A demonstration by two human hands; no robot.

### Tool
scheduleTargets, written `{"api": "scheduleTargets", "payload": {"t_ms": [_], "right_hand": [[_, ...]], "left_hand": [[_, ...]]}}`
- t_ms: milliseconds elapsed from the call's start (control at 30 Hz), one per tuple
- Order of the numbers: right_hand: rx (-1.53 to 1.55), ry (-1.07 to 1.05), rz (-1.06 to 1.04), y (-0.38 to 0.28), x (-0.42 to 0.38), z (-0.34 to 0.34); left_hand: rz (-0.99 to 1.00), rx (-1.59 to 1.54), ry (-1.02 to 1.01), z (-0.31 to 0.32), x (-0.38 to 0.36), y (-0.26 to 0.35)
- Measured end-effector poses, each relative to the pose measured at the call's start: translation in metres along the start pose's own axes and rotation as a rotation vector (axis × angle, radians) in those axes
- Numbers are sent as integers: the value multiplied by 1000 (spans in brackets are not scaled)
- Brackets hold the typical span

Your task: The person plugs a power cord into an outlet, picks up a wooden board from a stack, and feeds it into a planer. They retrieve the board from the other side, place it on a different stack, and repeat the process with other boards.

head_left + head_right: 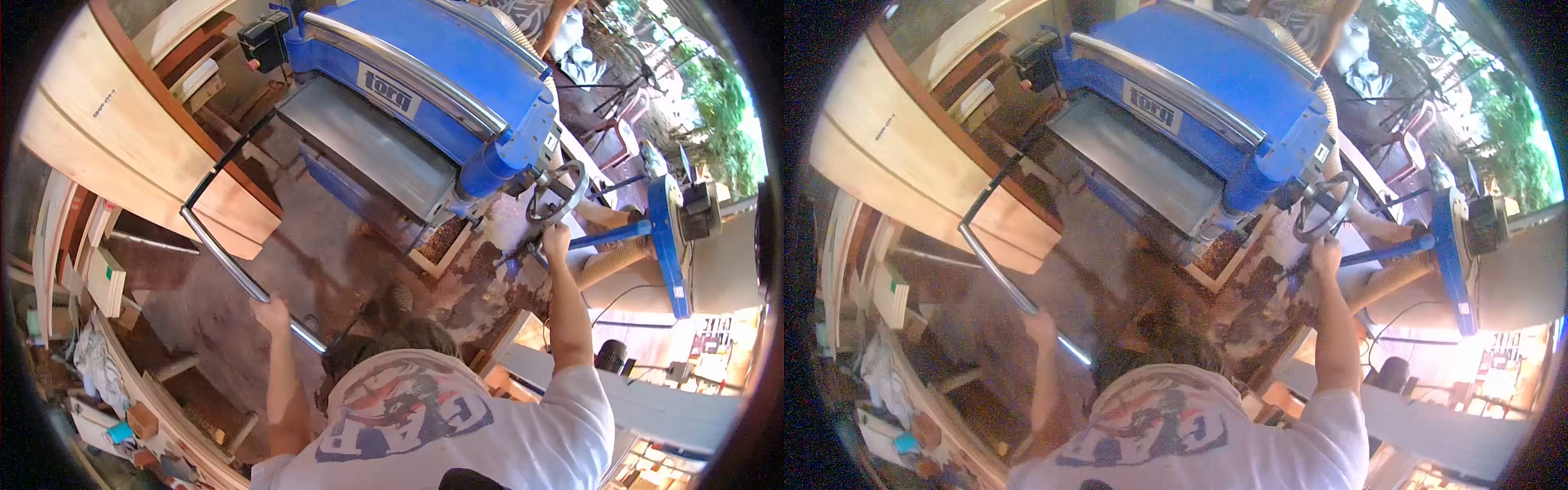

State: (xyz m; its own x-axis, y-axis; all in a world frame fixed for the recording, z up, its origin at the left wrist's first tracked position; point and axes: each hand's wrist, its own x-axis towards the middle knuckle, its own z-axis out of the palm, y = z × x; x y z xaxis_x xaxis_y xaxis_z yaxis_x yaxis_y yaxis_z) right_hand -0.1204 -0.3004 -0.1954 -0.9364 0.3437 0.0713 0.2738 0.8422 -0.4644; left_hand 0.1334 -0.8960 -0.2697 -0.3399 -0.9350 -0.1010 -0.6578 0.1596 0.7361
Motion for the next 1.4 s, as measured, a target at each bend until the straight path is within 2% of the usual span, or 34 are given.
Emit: {"api": "scheduleTargets", "payload": {"t_ms": [100,167,200,233,267,300,333,367,400,467,500,567,667,767,833,867,933,967,1000,1033,1067,1100,1133,1167,1233,1300,1367,1400], "right_hand": [[70,363,-18,22,6,37],[10,566,365,-34,-51,33],[66,609,412,-21,-74,57],[-82,537,467,-38,-117,75],[11,391,482,-39,-153,93],[-79,528,207,-51,-210,129],[-139,286,77,-50,-266,151],[-83,21,282,-32,-317,193],[-215,-256,214,-23,-379,216],[-13,-339,156,-30,-489,234],[-2,-356,265,-24,-530,255],[276,-762,581,11,-581,291],[-64,-888,128,29,-596,292],[-370,-803,-84,-18,-547,262],[276,-473,615,-30,-518,269],[345,-435,659,-34,-500,268],[486,-363,733,-48,-469,268],[478,-262,599,-47,-463,269],[478,-174,445,-39,-457,279],[547,-231,612,-66,-446,250],[660,-161,533,-26,-449,288],[696,-230,628,-73,-437,241],[784,-192,787,-117,-432,206],[844,-138,642,-60,-451,254],[818,-148,903,-68,-474,249],[606,-170,900,-59,-513,262],[309,-223,677,-96,-550,252],[273,-235,732,-108,-565,260]], "left_hand": [[-151,-139,-231,-16,4,5],[257,-237,-139,8,23,-56],[185,-219,-307,-2,33,-57],[103,-193,-483,-15,37,-57],[19,-163,-656,-26,41,-55],[83,-111,-621,-33,47,-55],[152,-55,-582,-44,54,-61],[219,15,-543,-59,60,-71],[289,40,-531,-74,68,-83],[442,53,-482,-84,91,-87],[527,39,-473,-85,100,-77],[688,22,-461,-100,114,-59],[789,-100,-495,-100,124,3],[649,-233,-548,-80,133,59],[760,-240,-525,-66,149,92],[759,-301,-555,-55,162,105],[734,-359,-584,-45,168,144],[711,-357,-573,-46,170,175],[729,-394,-654,-27,189,186],[746,-433,-704,-9,221,196],[808,-383,-561,3,232,217],[875,-339,-473,23,254,234],[807,-353,-500,44,277,250],[850,-261,-423,54,291,272],[806,-342,-435,108,338,299],[847,-245,-386,152,383,330],[720,-278,-535,138,381,369],[739,-272,-500,175,407,371]]}}
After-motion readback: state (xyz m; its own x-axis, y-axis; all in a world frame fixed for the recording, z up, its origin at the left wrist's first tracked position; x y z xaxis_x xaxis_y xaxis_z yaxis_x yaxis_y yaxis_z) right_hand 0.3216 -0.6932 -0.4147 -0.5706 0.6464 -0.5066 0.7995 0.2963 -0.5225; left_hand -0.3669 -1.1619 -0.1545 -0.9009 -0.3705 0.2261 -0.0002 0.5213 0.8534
